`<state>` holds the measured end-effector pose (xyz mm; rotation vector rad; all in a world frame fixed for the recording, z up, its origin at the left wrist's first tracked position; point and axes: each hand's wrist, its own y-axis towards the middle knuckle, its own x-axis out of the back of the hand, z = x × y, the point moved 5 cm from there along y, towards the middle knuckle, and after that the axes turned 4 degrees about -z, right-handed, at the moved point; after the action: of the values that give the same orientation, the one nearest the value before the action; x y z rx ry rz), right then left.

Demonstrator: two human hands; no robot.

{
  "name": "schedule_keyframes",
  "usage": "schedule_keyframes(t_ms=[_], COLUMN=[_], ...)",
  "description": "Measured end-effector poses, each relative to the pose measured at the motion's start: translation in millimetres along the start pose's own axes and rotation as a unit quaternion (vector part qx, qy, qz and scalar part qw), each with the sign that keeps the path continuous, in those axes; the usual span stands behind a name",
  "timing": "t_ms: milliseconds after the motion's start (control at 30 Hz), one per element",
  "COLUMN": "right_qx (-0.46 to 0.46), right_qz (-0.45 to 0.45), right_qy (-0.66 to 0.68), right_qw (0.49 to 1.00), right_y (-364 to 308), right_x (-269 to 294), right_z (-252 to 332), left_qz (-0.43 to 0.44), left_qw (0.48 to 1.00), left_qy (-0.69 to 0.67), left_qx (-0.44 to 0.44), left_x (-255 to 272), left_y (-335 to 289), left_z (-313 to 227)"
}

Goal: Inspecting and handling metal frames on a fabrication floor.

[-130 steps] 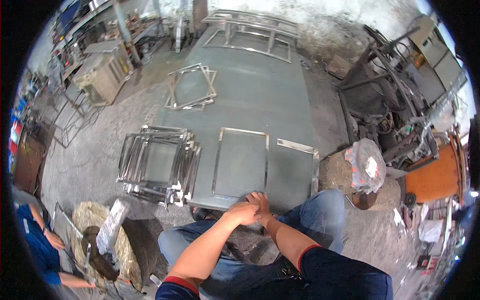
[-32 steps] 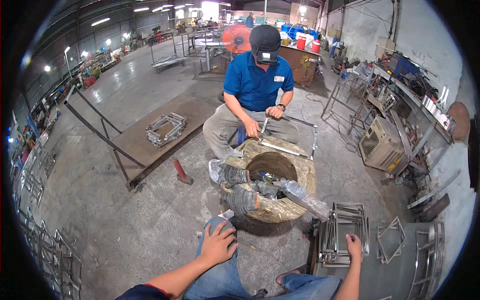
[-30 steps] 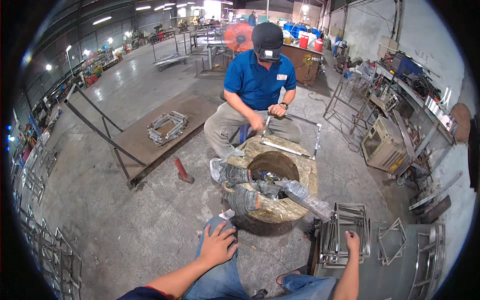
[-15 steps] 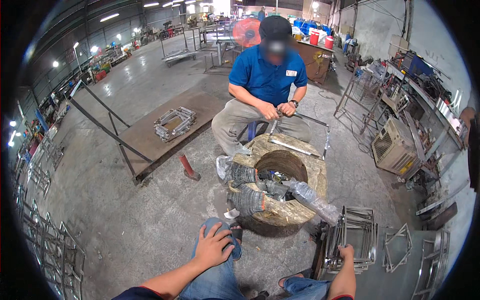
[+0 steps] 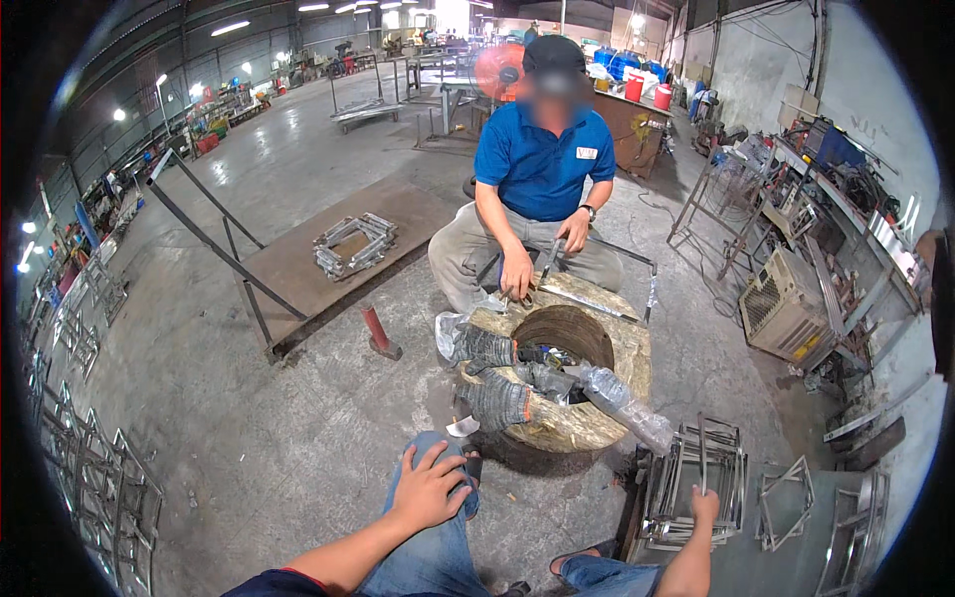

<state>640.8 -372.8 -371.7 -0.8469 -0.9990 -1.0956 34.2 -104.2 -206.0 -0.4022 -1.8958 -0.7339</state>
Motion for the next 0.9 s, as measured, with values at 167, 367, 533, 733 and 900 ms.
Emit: schedule_keyframes(t_ms=[167,367,533,733,900], right_qx=[0.046,0.164,0.261,0.308,0.263], right_qz=[-0.199,-0.275,-0.204,-0.178,-0.008], right_qy=[-0.058,-0.015,0.126,0.281,0.549], right_qw=[0.977,0.947,0.935,0.891,0.794], right_y=[-9,-83,-191,-245,-260], right_x=[123,262,300,291,245], right_z=[8,33,85,127,137], left_qz=[0.007,-0.005,-0.028,-0.016,0.062], left_qw=[1.0,0.999,0.998,0.992,0.956], left_qy=[-0.015,-0.044,-0.042,-0.096,-0.281], left_qx=[-0.018,-0.029,-0.037,-0.08,-0.059], left_x=[0,-1,-6,-5,-3], left_y=[-1,-5,-7,-6,17], left_z=[1,7,1,-12,-21])
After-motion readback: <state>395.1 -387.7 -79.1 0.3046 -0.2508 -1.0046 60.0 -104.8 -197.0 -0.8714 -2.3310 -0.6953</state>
